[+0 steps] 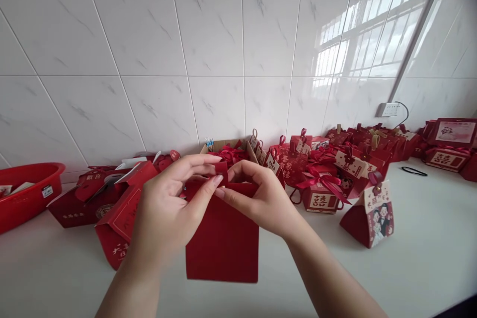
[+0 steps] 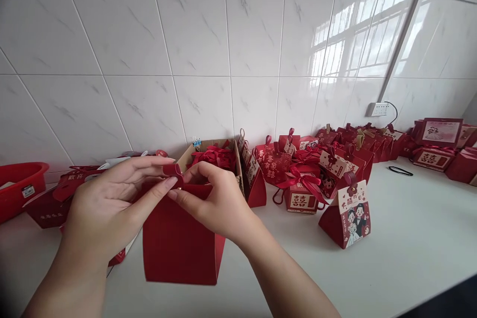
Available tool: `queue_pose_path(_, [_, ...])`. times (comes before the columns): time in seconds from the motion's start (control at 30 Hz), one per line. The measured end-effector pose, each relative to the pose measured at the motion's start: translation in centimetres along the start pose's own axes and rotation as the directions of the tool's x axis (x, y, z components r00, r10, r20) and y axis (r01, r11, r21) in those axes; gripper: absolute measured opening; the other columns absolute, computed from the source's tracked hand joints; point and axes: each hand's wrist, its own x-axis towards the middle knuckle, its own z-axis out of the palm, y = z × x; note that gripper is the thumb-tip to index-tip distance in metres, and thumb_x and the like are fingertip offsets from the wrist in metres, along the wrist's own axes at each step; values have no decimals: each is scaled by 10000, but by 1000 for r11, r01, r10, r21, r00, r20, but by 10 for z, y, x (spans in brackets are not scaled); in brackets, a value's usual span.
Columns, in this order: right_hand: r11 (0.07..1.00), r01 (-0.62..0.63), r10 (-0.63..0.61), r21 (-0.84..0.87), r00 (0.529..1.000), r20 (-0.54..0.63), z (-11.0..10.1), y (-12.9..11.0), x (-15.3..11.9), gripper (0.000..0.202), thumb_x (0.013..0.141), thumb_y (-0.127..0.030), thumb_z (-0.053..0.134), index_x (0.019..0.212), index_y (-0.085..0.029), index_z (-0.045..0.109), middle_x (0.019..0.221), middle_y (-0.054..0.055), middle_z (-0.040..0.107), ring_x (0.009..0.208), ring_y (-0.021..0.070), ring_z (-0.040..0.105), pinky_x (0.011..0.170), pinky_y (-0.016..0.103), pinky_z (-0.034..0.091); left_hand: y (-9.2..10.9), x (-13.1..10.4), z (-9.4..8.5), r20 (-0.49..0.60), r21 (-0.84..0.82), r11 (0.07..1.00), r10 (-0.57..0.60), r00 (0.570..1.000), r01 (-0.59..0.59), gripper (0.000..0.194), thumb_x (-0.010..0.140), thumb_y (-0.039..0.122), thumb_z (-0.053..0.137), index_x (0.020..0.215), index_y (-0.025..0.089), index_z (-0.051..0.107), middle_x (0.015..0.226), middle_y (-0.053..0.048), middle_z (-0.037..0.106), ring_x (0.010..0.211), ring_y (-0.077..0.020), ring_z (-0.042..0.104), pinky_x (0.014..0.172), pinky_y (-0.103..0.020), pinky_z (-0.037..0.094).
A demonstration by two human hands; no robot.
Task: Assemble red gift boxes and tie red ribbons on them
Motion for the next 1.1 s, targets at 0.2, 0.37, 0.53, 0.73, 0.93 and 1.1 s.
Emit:
queue_pose_path(0.2, [999, -38, 37, -21, 998, -46, -5, -3, 0, 151, 747, -237, 737, 759, -171, 601, 766, -7, 652, 720, 125, 614, 634, 224, 488, 9, 0, 4, -21, -62, 998, -10, 1000, 9, 336, 782, 232, 727, 1107, 259, 645, 964, -29, 739, 868, -191, 718, 796, -292, 611])
queue_pose_path(0.37, [971, 62, -175, -232, 843, -509, -44, -11, -5, 145, 737, -277, 745, 737, -176, 640, 664, 1, 625, 583, 132, 575, 480, 239, 450, 15, 1, -1, -179, -190, 981, -4, 984, -30, 561, 723, 157, 773, 1230, 222, 543, 966, -51, 721, 938, -197, 707, 846, -273, 606])
queue_pose_path(0.53, [801, 37, -589, -597, 221, -777, -94, -2, -3, 148, 745, -239, 746, 711, -190, 610, 666, -8, 572, 609, 144, 555, 572, 302, 481, 24, 0, -2, -274, -221, 971, 23, 961, -87, 441, 718, 86, 749, 1119, 186, 596, 865, -26, 716, 906, -185, 709, 824, -249, 607])
queue_pose_path(0.73, [794, -64, -601, -604, 64, -797, -131, 53, 16, 176, 763, -253, 679, 717, -211, 514, 682, 2, 518, 610, 163, 527, 574, 346, 502, 25, -1, -2, -223, -186, 975, 77, 972, -120, 424, 714, 75, 750, 1092, 192, 598, 876, -14, 715, 888, -174, 707, 826, -268, 612])
queue_pose_path(0.93, [855, -162, -483, -493, 100, -870, -145, 98, 23, 247, 811, -417, 604, 815, -191, 506, 770, 57, 554, 712, 192, 573, 653, 374, 532, 27, -1, -3, -328, -151, 986, 20, 944, -74, 377, 714, 77, 745, 1057, 186, 635, 800, 13, 686, 793, -125, 683, 758, -201, 587])
queue_pose_path(1.1, [879, -194, -410, -436, 161, -898, -145, 121, 24, 267, 819, -440, 579, 834, -181, 518, 760, 49, 569, 687, 171, 587, 638, 335, 526, 25, -1, -8, -334, -141, 989, -12, 943, -37, 349, 707, 97, 749, 1023, 200, 644, 764, 28, 656, 694, -106, 641, 599, -185, 539])
